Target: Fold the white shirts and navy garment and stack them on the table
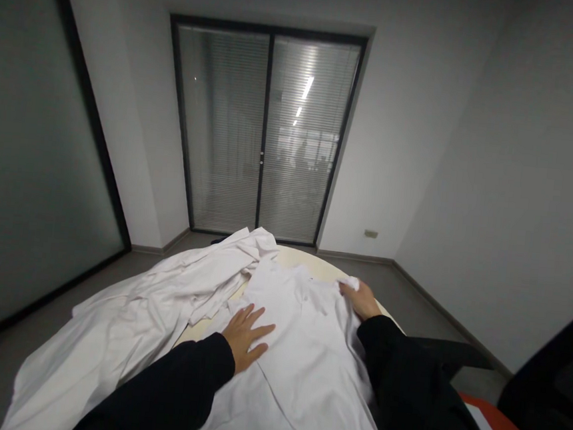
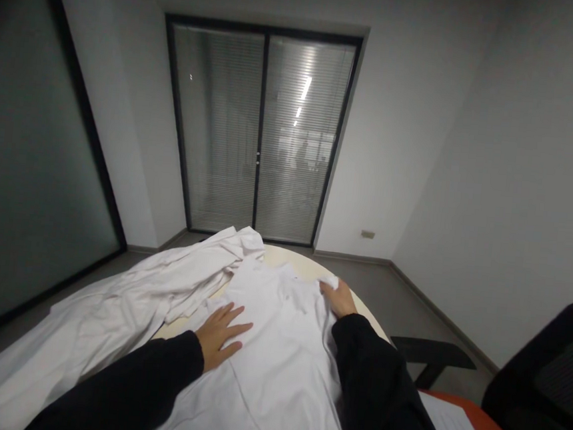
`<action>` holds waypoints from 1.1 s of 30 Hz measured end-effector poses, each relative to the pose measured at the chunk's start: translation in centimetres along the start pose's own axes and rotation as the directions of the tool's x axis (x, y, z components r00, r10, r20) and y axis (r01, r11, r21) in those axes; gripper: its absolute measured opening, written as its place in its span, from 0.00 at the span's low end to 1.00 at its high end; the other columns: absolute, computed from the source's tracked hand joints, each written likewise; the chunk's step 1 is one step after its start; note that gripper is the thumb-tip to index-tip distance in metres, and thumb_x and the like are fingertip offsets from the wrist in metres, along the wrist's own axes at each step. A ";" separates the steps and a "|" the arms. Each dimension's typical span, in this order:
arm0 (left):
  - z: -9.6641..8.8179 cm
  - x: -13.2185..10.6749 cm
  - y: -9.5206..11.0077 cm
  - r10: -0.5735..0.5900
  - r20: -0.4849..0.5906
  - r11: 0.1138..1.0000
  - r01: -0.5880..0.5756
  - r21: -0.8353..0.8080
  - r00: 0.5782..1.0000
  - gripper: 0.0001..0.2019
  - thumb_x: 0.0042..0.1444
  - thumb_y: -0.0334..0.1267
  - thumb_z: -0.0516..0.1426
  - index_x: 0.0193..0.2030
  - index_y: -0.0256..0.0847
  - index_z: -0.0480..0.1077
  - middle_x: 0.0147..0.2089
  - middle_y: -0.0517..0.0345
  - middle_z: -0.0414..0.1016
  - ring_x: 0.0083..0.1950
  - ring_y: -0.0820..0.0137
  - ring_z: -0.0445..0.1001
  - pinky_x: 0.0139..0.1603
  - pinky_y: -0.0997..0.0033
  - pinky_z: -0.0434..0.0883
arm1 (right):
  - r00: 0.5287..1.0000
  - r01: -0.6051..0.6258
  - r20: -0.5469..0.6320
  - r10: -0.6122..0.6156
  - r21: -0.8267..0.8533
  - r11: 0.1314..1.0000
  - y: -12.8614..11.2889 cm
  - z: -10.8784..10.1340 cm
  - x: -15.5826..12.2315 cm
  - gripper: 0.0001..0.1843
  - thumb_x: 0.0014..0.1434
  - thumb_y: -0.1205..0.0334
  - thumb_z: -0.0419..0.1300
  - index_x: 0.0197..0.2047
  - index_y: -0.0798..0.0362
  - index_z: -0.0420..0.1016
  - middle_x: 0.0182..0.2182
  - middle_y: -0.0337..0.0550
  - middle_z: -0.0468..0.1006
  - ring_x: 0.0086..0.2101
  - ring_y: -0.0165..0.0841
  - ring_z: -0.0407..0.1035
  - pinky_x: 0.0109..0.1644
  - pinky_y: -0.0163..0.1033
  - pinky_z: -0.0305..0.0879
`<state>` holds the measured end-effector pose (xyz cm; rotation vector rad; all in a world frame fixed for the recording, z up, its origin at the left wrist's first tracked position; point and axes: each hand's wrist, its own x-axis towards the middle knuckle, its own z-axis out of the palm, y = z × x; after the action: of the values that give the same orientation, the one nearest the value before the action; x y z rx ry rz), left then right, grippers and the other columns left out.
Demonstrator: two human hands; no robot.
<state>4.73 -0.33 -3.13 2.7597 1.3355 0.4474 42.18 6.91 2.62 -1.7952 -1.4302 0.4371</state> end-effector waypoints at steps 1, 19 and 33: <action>0.0 0.0 0.0 -0.002 -0.008 1.000 0.002 0.002 1.000 0.24 0.60 0.45 0.55 0.64 0.56 0.62 0.70 0.51 0.54 0.71 0.46 0.48 0.66 0.40 0.52 | 0.997 -0.016 -0.080 0.015 -0.017 1.000 0.3 -0.3 0.2 0.21 0.56 0.52 0.53 0.45 0.58 0.73 0.42 0.49 0.80 0.43 0.39 0.73 0.44 0.36 0.67; -0.7 0.0 0.5 -0.011 0.110 0.997 0.003 0.073 0.994 0.28 0.61 0.56 0.52 0.68 0.64 0.54 0.73 0.56 0.47 0.72 0.41 0.43 0.65 0.33 0.47 | 0.917 0.372 0.346 -0.198 -0.562 0.739 0.0 1.4 -2.6 0.28 0.63 0.44 0.48 0.64 0.41 0.63 0.65 0.44 0.62 0.62 0.46 0.56 0.63 0.54 0.51; -6.6 0.1 0.2 0.014 0.273 0.993 0.018 -0.113 0.962 0.35 0.42 0.56 0.64 0.55 0.40 0.68 0.59 0.44 0.67 0.59 0.52 0.66 0.57 0.57 0.64 | 0.961 -0.020 0.199 0.190 -0.639 0.769 1.0 -1.6 -3.9 0.25 0.59 0.48 0.56 0.57 0.48 0.69 0.57 0.55 0.69 0.56 0.48 0.64 0.57 0.52 0.59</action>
<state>3.09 -0.94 3.27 2.6083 1.2060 0.1287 42.79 2.65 2.14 -2.4408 -1.8074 0.2542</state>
